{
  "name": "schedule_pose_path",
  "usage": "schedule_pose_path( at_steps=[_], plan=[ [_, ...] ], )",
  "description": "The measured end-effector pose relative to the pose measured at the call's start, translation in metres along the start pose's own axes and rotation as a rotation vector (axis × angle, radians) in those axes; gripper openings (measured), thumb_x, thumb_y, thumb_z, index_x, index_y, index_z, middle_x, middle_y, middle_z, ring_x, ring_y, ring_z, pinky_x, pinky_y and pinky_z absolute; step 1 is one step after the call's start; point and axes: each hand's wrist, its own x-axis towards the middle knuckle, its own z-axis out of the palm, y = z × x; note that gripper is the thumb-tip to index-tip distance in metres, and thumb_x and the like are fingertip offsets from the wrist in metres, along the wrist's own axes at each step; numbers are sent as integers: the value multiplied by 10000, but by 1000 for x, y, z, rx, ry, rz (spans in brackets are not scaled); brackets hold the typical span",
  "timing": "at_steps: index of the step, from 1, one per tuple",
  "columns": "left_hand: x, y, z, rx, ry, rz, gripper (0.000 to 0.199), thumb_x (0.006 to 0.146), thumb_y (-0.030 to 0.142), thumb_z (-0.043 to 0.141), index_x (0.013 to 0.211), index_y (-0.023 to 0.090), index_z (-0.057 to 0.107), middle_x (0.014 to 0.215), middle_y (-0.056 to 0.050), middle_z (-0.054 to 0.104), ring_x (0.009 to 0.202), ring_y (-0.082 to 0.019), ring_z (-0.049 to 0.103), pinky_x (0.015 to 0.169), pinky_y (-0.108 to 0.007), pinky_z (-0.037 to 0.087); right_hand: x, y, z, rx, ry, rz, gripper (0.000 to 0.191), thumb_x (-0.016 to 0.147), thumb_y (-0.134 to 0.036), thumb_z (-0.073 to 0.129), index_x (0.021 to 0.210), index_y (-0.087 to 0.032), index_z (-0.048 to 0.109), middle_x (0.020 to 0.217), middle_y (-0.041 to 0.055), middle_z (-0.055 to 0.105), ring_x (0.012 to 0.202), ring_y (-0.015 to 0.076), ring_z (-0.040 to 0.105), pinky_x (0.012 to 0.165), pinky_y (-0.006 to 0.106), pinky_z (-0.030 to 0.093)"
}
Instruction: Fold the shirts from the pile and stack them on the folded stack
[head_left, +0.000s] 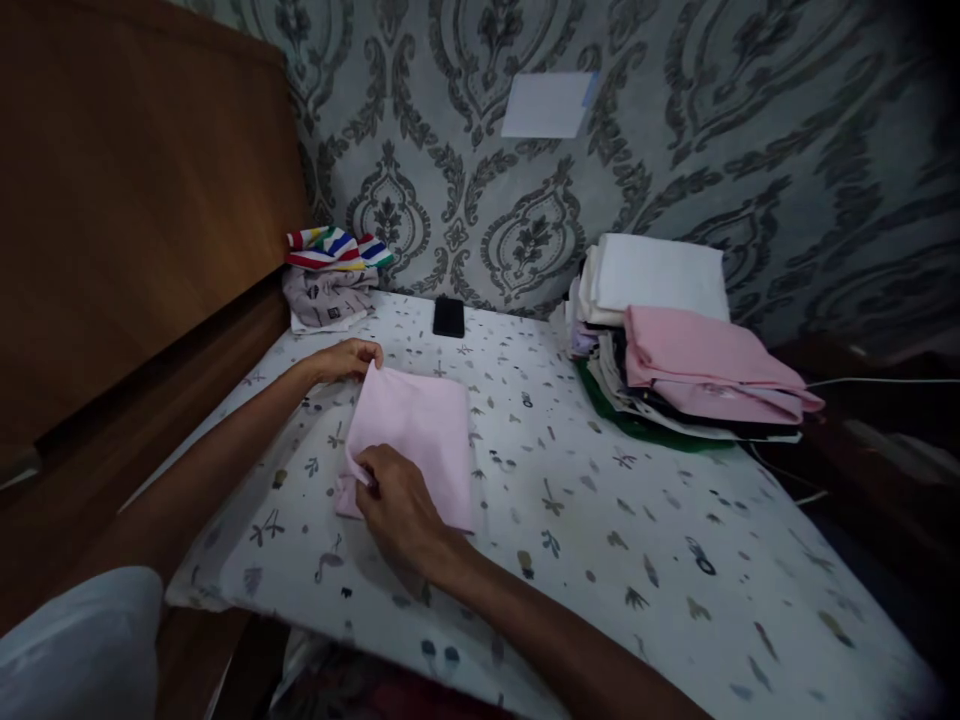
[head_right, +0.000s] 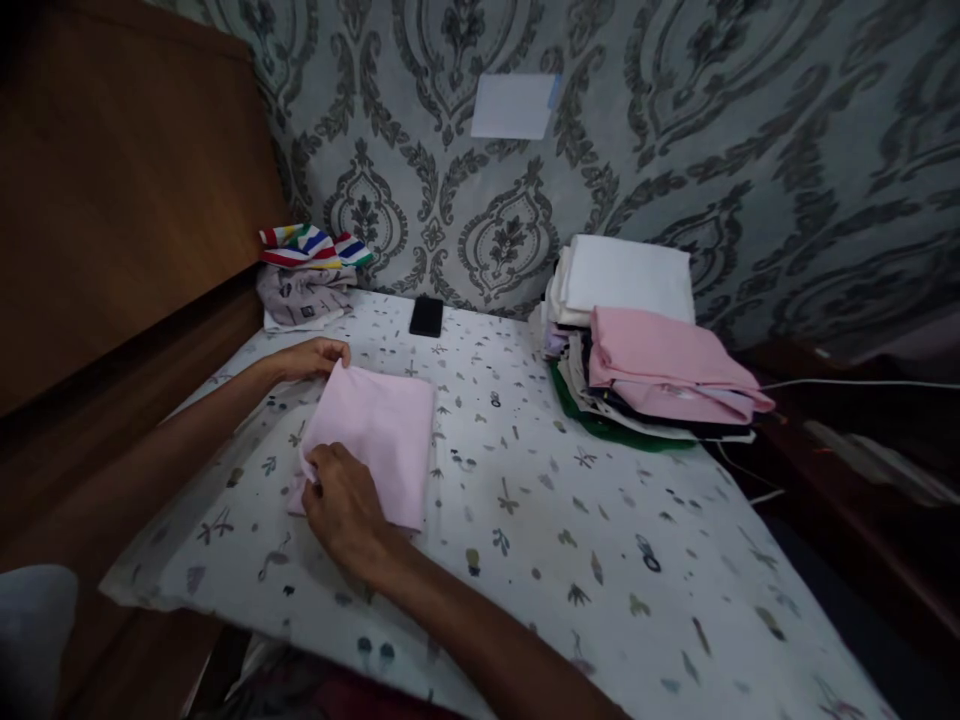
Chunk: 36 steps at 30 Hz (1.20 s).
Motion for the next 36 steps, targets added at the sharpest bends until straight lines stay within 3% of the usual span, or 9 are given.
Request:
schedule_pose_path(
  at_steps=[5, 9, 14, 17, 20, 23, 27, 31, 36],
  plan=[
    [-4, -3, 0, 312, 56, 34, 88, 607, 176, 560, 694, 178, 568, 599, 49, 534, 549, -97, 461, 531, -199, 346, -1, -5, 4, -166, -148, 24, 242, 849, -71, 526, 1042, -167, 635, 993, 76, 642, 840, 194, 580, 755, 318, 456],
    [-11, 8, 2, 545, 136, 56, 109, 577, 86, 502, 567, 184, 549, 598, 9, 548, 659, -150, 502, 622, -236, 382, 1, -13, -11, -242, -317, -72, 110, 909, -170, 558, 858, -168, 656, 865, 49, 652, 736, 173, 572, 672, 293, 453],
    [-17, 25, 46, 863, 327, 278, 260, 762, 93, 468, 868, 191, 684, 959, -74, 699, 990, -244, 594, 912, -355, 463, -4, -2, -30, -401, -186, -221, 188, 987, -226, 523, 1032, -145, 686, 1175, 135, 680, 1117, 257, 588, 999, 429, 456],
    [-19, 29, 92, 770, 32, 416, 382, 948, 231, 402, 1247, 202, 639, 1317, -91, 658, 1252, -222, 558, 1091, -361, 397, -19, 18, -32, -492, -193, -296, 291, 1013, -244, 497, 1257, -168, 636, 1437, 137, 570, 1382, 283, 442, 1160, 505, 336],
    [-15, 25, 128, 791, -294, 432, 519, 1035, 432, 328, 1497, 232, 452, 1602, -60, 411, 1508, -194, 294, 1235, -362, 180, -36, 35, -32, -508, -240, -367, 396, 1054, -264, 417, 1435, -230, 518, 1561, 93, 456, 1483, 240, 333, 1228, 498, 249],
    [4, 21, 137, 892, -363, 384, 620, 1044, 521, 257, 1593, 234, 274, 1680, -42, 226, 1564, -184, 103, 1258, -407, 18, -44, 42, -34, -500, -305, -408, 422, 1063, -285, 396, 1477, -260, 474, 1578, 81, 436, 1499, 243, 315, 1234, 498, 250],
    [51, 21, 122, 986, -291, 251, 629, 1050, 509, 187, 1614, 231, 188, 1692, -52, 164, 1567, -179, 72, 1254, -449, -2, -46, 42, -36, -471, -300, -422, 431, 1066, -295, 385, 1490, -278, 458, 1586, 65, 427, 1507, 232, 301, 1245, 486, 236],
    [82, 23, 107, 983, -91, 147, 595, 1055, 448, 201, 1592, 198, 259, 1683, -93, 185, 1561, -220, 124, 1246, -515, 61, -48, 39, -41, -404, -299, -427, 414, 1060, -300, 402, 1463, -265, 490, 1588, 69, 424, 1504, 223, 304, 1247, 472, 218],
    [49, 22, 108, 922, 261, 150, 552, 1056, 392, 216, 1517, 157, 408, 1594, -135, 405, 1494, -224, 336, 1246, -453, 167, -24, 45, -62, -203, -147, -276, 322, 1038, -226, 402, 1226, -198, 662, 1256, 77, 702, 1205, 202, 605, 1082, 393, 434]
  ],
)
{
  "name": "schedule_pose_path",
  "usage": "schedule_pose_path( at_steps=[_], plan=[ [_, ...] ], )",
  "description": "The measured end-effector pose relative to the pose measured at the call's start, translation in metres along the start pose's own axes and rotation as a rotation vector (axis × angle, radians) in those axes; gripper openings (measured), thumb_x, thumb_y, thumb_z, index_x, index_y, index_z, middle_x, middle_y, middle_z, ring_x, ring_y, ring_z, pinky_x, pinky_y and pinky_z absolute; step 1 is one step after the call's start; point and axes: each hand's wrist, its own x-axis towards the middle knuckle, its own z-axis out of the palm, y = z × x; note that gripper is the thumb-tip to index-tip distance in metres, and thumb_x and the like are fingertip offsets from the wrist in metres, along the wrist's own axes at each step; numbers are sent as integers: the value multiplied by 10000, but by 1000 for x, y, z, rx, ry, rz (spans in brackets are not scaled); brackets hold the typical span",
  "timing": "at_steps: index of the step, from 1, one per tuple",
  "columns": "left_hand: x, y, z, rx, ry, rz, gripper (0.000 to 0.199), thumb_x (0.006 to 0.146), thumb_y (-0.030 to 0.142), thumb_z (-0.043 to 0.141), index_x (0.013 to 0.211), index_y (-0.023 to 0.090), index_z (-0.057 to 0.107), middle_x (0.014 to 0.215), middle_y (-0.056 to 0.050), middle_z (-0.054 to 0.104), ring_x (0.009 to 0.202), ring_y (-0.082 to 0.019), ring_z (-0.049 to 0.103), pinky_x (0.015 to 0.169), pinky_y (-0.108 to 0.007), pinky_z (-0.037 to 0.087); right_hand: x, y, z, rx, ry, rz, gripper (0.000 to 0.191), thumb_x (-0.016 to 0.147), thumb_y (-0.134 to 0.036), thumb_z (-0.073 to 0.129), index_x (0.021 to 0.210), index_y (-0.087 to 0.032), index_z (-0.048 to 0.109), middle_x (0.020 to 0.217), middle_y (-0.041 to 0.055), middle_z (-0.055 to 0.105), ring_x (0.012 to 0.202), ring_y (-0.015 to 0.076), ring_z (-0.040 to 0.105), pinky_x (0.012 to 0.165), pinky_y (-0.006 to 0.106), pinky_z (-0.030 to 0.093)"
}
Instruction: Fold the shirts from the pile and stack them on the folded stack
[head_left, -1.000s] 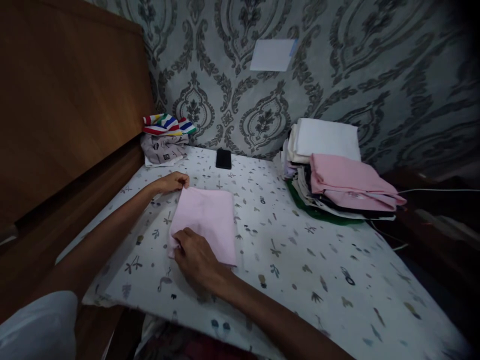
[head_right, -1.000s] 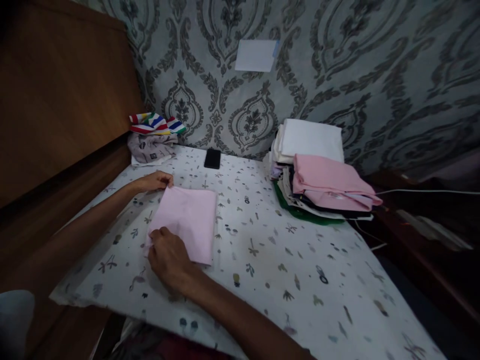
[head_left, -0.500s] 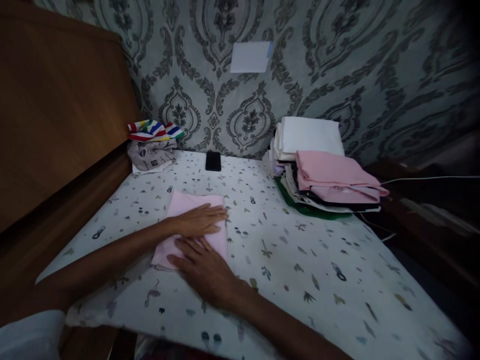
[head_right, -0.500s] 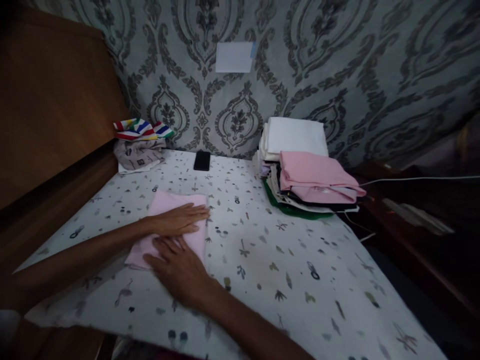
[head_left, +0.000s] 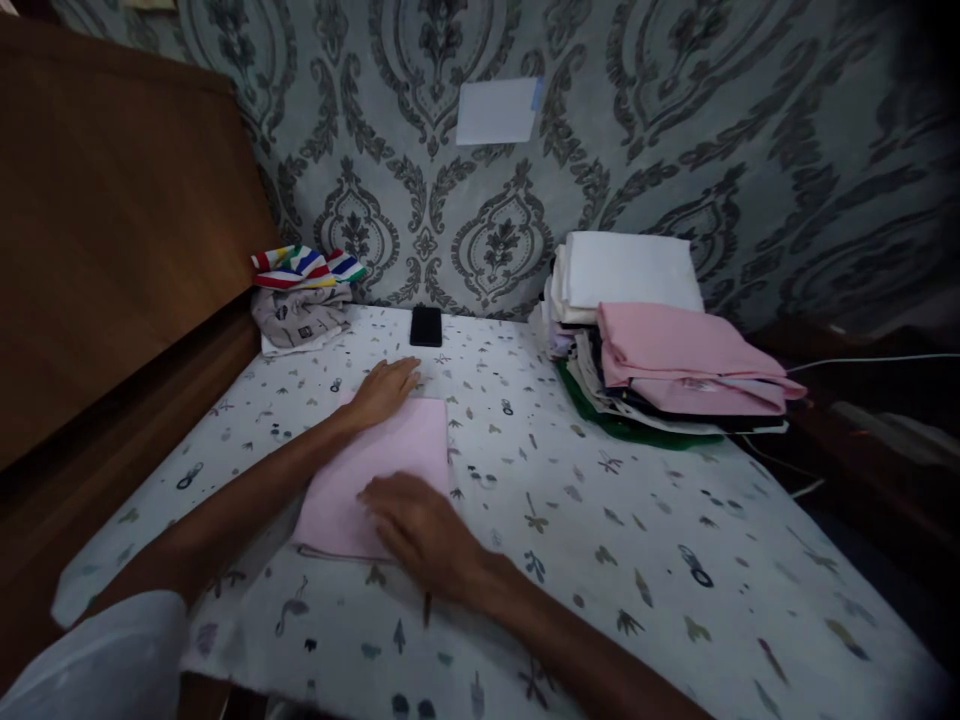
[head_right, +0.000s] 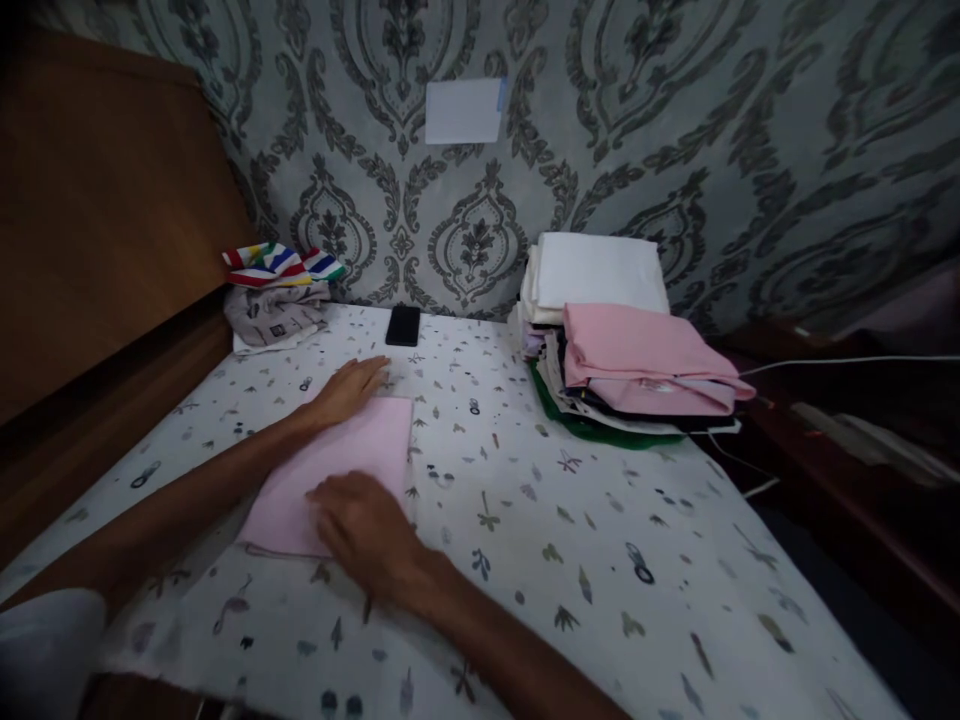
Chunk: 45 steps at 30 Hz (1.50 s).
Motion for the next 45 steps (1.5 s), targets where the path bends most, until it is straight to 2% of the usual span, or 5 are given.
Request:
schedule_pose_path(
  at_steps=[10, 19, 29, 37, 45],
  plan=[
    [-128, 1, 2, 168, -101, 20, 623, 1060, 462, 188, 1563, 121, 324, 1643, -150, 281, 1538, -237, 225, 1256, -462, 187, 53, 59, -9, -276, 156, 249, 246, 964, -101, 423, 1026, -123, 660, 1045, 145, 672, 1021, 261, 587, 928, 393, 464],
    [-187, 14, 1, 212, -150, 155, 694, 1024, 561, 334, 1597, 175, 270, 1644, -150, 265, 1541, -283, 206, 1260, -494, 165, 136, 69, 18, -180, -232, -32, 458, 1059, -320, 333, 1472, -176, 470, 1610, 122, 377, 1513, 248, 281, 1214, 483, 242],
    [-222, 31, -18, -46, -271, 302, 569, 1004, 472, 485, 1549, 360, 365, 1637, -54, 328, 1514, -242, 301, 1260, -501, 215, 181, 94, 21, -251, -104, 143, 461, 1067, -244, 306, 1482, -96, 439, 1567, 172, 428, 1478, 296, 321, 1200, 528, 202],
    [-162, 34, -39, -274, -56, 285, 394, 1051, 346, 336, 1271, 198, 628, 1300, -123, 643, 1213, -218, 590, 1038, -381, 495, 68, 62, -16, -80, 294, 216, 321, 997, -174, 419, 1250, -105, 605, 1267, 145, 627, 1200, 231, 555, 1065, 357, 407],
    [-78, 42, 12, -190, -138, 357, 441, 1036, 403, 369, 1350, 154, 554, 1509, -157, 496, 1422, -285, 413, 1162, -470, 336, -99, -17, 7, -232, 394, 133, 262, 1015, -191, 406, 1022, -165, 667, 866, 99, 623, 826, 235, 569, 736, 386, 503]
  ],
)
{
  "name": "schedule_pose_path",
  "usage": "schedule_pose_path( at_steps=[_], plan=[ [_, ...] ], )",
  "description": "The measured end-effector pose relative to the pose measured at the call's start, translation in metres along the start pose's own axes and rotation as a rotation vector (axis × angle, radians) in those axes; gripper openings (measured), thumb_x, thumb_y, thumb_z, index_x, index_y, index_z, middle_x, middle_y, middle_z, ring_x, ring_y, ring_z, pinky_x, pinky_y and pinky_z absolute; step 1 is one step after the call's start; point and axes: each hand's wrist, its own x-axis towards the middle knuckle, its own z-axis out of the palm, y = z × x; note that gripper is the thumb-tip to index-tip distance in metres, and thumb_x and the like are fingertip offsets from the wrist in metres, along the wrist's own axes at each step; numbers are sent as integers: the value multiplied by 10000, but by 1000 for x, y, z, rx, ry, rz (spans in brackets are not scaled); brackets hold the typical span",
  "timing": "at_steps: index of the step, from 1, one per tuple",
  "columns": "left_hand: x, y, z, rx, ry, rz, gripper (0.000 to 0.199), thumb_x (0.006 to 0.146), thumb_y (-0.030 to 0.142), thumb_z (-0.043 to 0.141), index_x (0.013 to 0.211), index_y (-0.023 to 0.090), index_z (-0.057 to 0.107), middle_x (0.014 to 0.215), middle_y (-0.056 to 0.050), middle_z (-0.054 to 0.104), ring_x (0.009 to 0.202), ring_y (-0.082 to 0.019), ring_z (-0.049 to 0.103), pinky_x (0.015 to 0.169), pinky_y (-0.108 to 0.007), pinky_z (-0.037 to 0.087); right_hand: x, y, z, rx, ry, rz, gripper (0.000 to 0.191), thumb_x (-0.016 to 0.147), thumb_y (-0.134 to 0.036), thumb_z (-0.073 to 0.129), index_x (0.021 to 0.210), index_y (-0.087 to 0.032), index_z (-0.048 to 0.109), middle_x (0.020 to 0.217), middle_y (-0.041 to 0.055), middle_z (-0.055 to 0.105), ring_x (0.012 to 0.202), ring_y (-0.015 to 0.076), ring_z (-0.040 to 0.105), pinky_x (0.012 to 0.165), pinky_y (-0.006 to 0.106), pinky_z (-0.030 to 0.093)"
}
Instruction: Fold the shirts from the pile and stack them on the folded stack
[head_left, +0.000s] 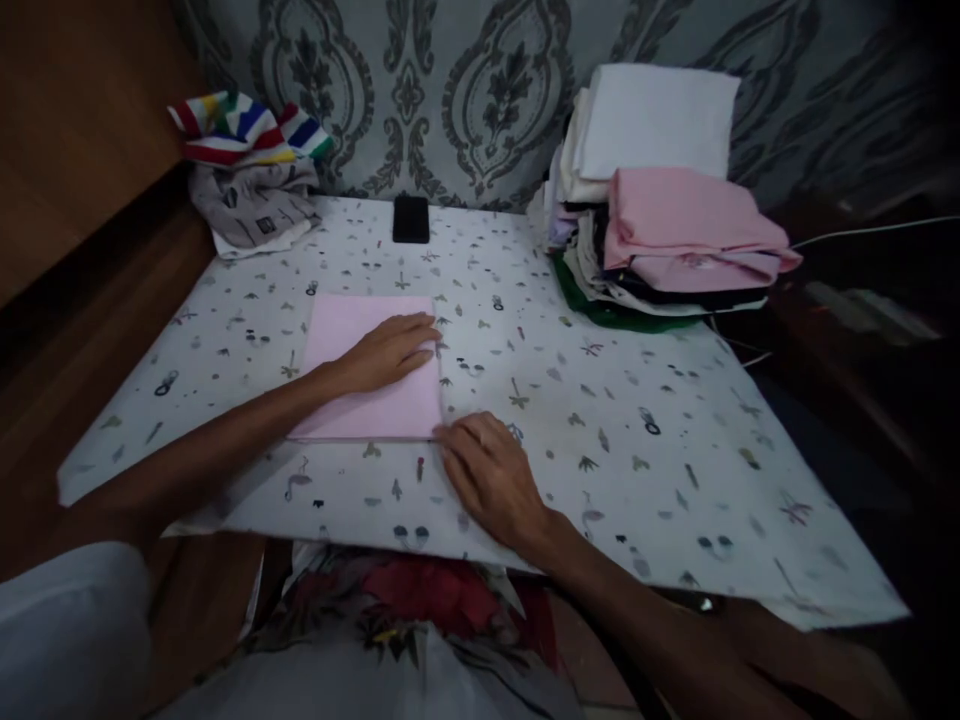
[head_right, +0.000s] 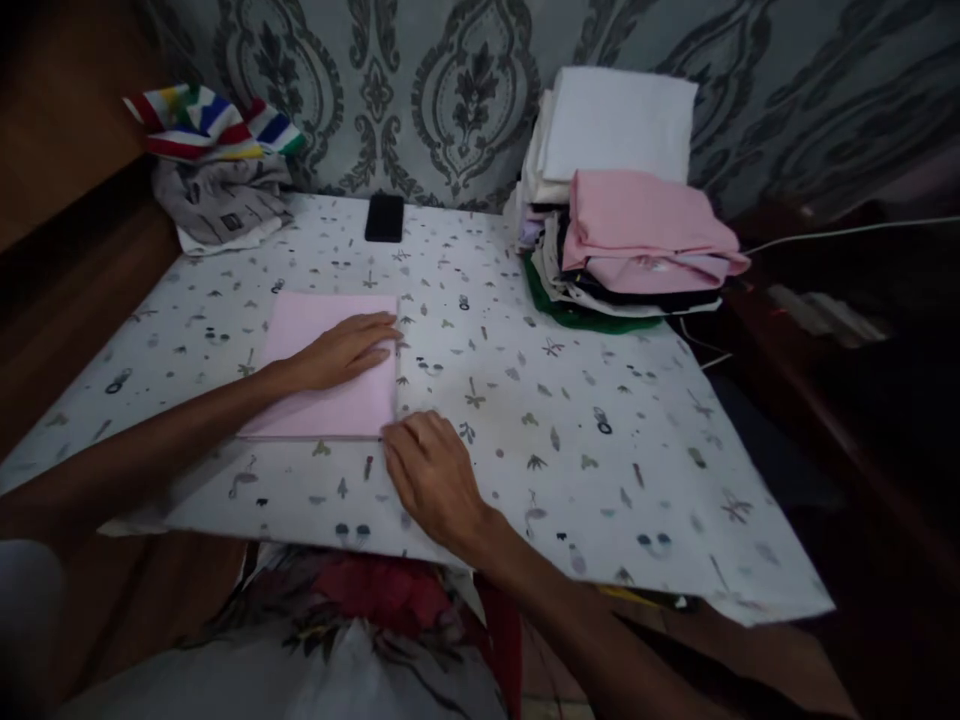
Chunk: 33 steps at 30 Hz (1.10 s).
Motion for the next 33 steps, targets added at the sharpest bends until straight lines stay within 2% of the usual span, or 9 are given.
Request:
schedule_pose_path(
  at_steps=[3, 6, 10, 12, 14, 19, 22, 27, 33],
  plan=[
    [-1, 13, 1, 14, 108, 33, 398, 1043, 371, 351, 1282, 150, 579, 1366, -153, 609, 1284, -260, 542, 1075, -435, 428, 5, 12, -7, 56, 31, 51, 287, 1035, -229, 385, 1094, -157, 657, 978, 122, 661, 950, 245, 602, 838, 415, 528],
    [-28, 44, -10, 132, 207, 95, 346, 1040, 316, 348, 1055, 136, 644, 994, -112, 708, 913, -210, 657, 821, -346, 527, 45, 36, -9, 147, -22, 50, 375, 1066, -340, 338, 1261, -180, 614, 1237, 130, 660, 1195, 236, 583, 1038, 449, 478],
    [-86, 86, -7, 400, -62, 282, 268, 1007, 235, 418, 884, 163, 645, 626, -15, 627, 548, -156, 587, 552, -269, 472, 110, 61, 14, 127, -289, -73, 501, 1070, -484, 290, 1443, -236, 514, 1566, 75, 455, 1488, 218, 331, 1221, 494, 263],
    [-112, 95, 3, 517, -172, 240, 233, 968, 155, 453, 1109, 141, 638, 664, -29, 668, 550, -174, 619, 523, -271, 474, 131, 66, 33, 83, -429, -98, 522, 1061, -511, 323, 1480, -243, 480, 1613, 69, 383, 1522, 230, 261, 1239, 519, 189],
    [-129, 95, 12, 599, -223, 131, 431, 926, 92, 462, 1353, 105, 523, 700, -55, 700, 567, -204, 652, 514, -284, 485, 142, 70, 50, 37, -499, -102, 526, 1054, -521, 353, 1489, -250, 472, 1625, 69, 358, 1529, 239, 243, 1241, 528, 155],
    [-129, 90, 18, 680, -374, -119, 673, 835, 39, 490, 1498, 103, 390, 724, -79, 733, 589, -254, 686, 530, -313, 502, 141, 78, 67, 2, -456, -106, 516, 1057, -532, 332, 1474, -272, 490, 1626, 59, 355, 1527, 229, 248, 1236, 505, 148],
    [-110, 100, 16, 676, -450, -206, 593, 897, 86, 428, 1489, 116, 418, 711, -86, 732, 591, -271, 688, 550, -343, 511, 140, 78, 64, 14, -475, -108, 536, 1045, -553, 354, 1485, -273, 482, 1635, 67, 336, 1533, 266, 224, 1229, 525, 140],
    [-79, 116, 9, 246, -449, -288, 511, 1013, 304, 319, 1474, 112, 427, 668, -59, 689, 596, -244, 660, 630, -352, 512, 143, 76, 61, 15, -550, -77, 719, 944, -719, 436, 1530, -301, 420, 1669, 77, 246, 1548, 342, 125, 1227, 563, 98],
    [-73, 103, 3, -602, -600, -575, 742, 963, 343, 399, 1616, 166, 94, 544, 58, 573, 465, -154, 512, 518, -240, 413, 140, 74, 65, -1, -513, -92, 772, 889, -754, 509, 1523, -322, 426, 1670, 68, 246, 1543, 378, 112, 1221, 596, 90]
  ],
)
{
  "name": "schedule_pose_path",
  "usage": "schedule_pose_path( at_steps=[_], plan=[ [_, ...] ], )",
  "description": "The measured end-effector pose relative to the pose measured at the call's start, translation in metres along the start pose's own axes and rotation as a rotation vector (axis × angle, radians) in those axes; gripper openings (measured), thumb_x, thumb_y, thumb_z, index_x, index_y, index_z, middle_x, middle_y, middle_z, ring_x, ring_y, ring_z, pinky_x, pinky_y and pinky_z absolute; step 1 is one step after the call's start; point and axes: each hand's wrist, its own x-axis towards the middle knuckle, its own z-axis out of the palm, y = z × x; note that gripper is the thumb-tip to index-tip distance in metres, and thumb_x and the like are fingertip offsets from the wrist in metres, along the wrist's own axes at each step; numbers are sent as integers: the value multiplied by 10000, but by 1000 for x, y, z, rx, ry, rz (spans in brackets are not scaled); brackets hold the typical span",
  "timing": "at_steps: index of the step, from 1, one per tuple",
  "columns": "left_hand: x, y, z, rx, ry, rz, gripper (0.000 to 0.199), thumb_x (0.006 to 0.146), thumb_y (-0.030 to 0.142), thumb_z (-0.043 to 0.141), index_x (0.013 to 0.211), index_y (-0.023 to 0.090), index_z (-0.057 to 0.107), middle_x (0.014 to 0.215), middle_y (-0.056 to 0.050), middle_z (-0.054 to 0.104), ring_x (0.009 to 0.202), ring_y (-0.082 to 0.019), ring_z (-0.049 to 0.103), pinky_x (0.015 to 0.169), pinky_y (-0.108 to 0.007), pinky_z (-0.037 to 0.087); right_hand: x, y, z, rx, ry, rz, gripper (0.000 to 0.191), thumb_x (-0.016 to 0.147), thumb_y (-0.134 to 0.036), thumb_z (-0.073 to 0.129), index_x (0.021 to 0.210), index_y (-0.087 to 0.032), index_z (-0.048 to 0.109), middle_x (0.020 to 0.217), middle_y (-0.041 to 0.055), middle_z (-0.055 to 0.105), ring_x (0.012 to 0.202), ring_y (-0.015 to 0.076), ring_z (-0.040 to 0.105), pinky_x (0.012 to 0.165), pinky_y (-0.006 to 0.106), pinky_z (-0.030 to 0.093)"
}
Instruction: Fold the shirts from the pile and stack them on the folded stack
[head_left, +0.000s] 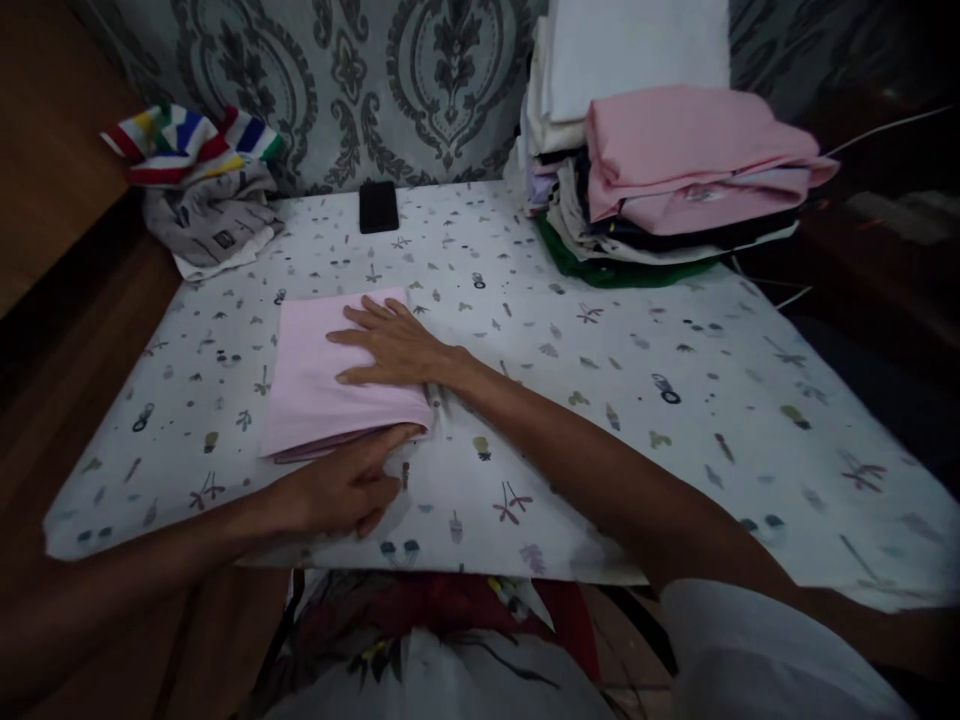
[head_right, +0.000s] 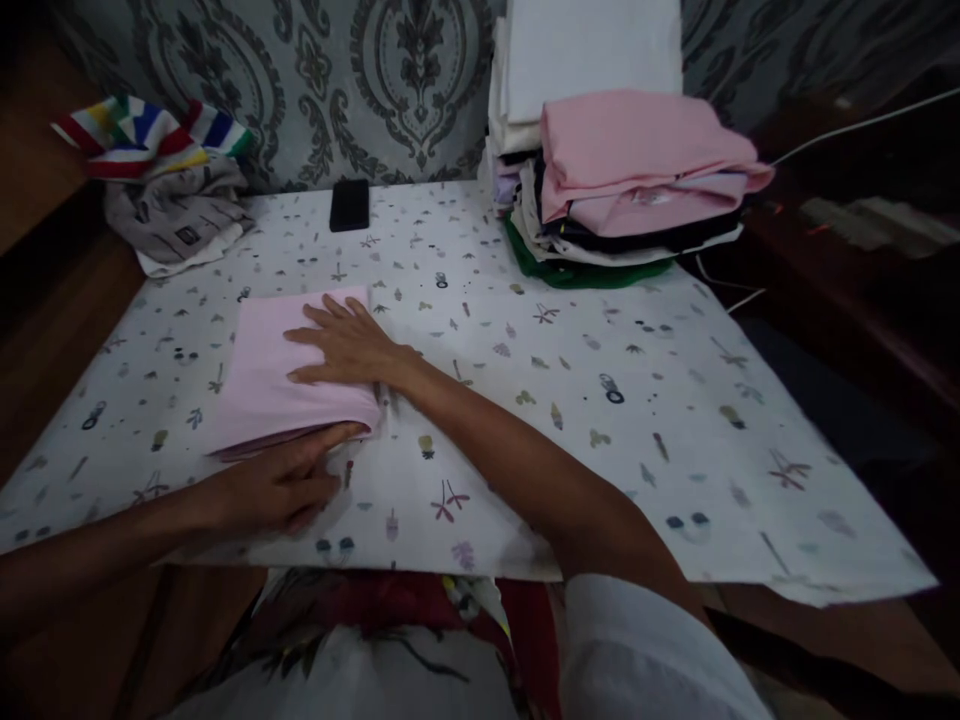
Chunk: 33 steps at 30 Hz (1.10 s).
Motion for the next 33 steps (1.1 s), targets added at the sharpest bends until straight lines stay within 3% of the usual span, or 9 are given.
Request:
schedule_pose_path(
  at_steps=[3, 7, 13, 17, 19, 22, 27, 30, 33],
  plan=[
    [-1, -3, -2, -75, -32, -32, 781, 918, 309, 459, 1617, 181, 134, 519, 66, 534, 431, -133, 462, 483, -219, 365, 0, 0, 1, -9, -4, 11, 772, 889, -754, 507, 1521, -316, 432, 1670, 80, 244, 1541, 379, 122, 1219, 592, 95],
    [-4, -2, -2, -16, -27, -24, 778, 902, 297, 476, 1613, 178, 185, 534, 55, 552, 459, -149, 514, 480, -218, 386, 1, 1, 2, -8, -5, 14, 780, 886, -762, 501, 1525, -321, 423, 1669, 87, 241, 1544, 373, 116, 1218, 596, 86],
    [-17, -1, 8, 328, 128, 174, 646, 974, 254, 382, 1604, 211, 246, 654, 37, 618, 633, -173, 602, 639, -254, 488, 0, -2, 1, -22, -15, 34, 759, 907, -754, 466, 1526, -318, 422, 1671, 78, 240, 1548, 355, 116, 1228, 574, 97],
    [-38, -1, 10, 453, 143, 199, 562, 995, 268, 393, 1555, 232, 364, 686, 39, 624, 692, -161, 617, 654, -233, 489, -3, -5, -3, -50, -14, 23, 702, 946, -695, 456, 1516, -285, 438, 1658, 91, 275, 1544, 344, 150, 1225, 582, 134],
    [-49, -9, 11, 522, 231, 170, 528, 997, 281, 401, 1520, 212, 409, 725, 22, 653, 710, -163, 632, 668, -239, 495, -4, -10, -5, -63, 15, -7, 613, 983, -615, 454, 1486, -265, 476, 1630, 103, 340, 1533, 337, 202, 1213, 598, 165],
    [-62, -29, 16, 731, 371, 40, 596, 970, 222, 403, 1547, 114, 301, 687, 1, 663, 597, -177, 614, 614, -273, 490, -7, -27, -5, -63, 79, -71, 481, 1032, -450, 412, 1430, -210, 533, 1577, 139, 423, 1508, 329, 276, 1203, 615, 185],
    [-70, -44, 24, 1032, 276, -145, 929, 782, 73, 565, 1579, 0, 95, 765, -87, 730, 691, -259, 693, 662, -357, 528, -3, -67, 5, 22, 36, -183, 469, 1058, -336, 300, 1390, -130, 561, 1528, 162, 481, 1476, 288, 350, 1193, 534, 271],
    [-67, -38, 21, 1106, 290, -235, 914, 759, 53, 593, 1573, 31, 179, 805, -116, 746, 711, -262, 717, 638, -336, 532, 4, -81, 12, 44, -14, -211, 459, 1058, -324, 307, 1383, -129, 566, 1539, 155, 469, 1478, 277, 347, 1191, 508, 284],
    [-65, -36, 15, 1149, 360, -315, 672, 797, 43, 573, 1449, 28, 411, 769, -136, 740, 673, -262, 721, 588, -316, 525, 9, -84, 19, 50, -11, -218, 470, 1071, -345, 272, 1414, -173, 546, 1560, 126, 450, 1488, 254, 334, 1207, 511, 258]
  ],
)
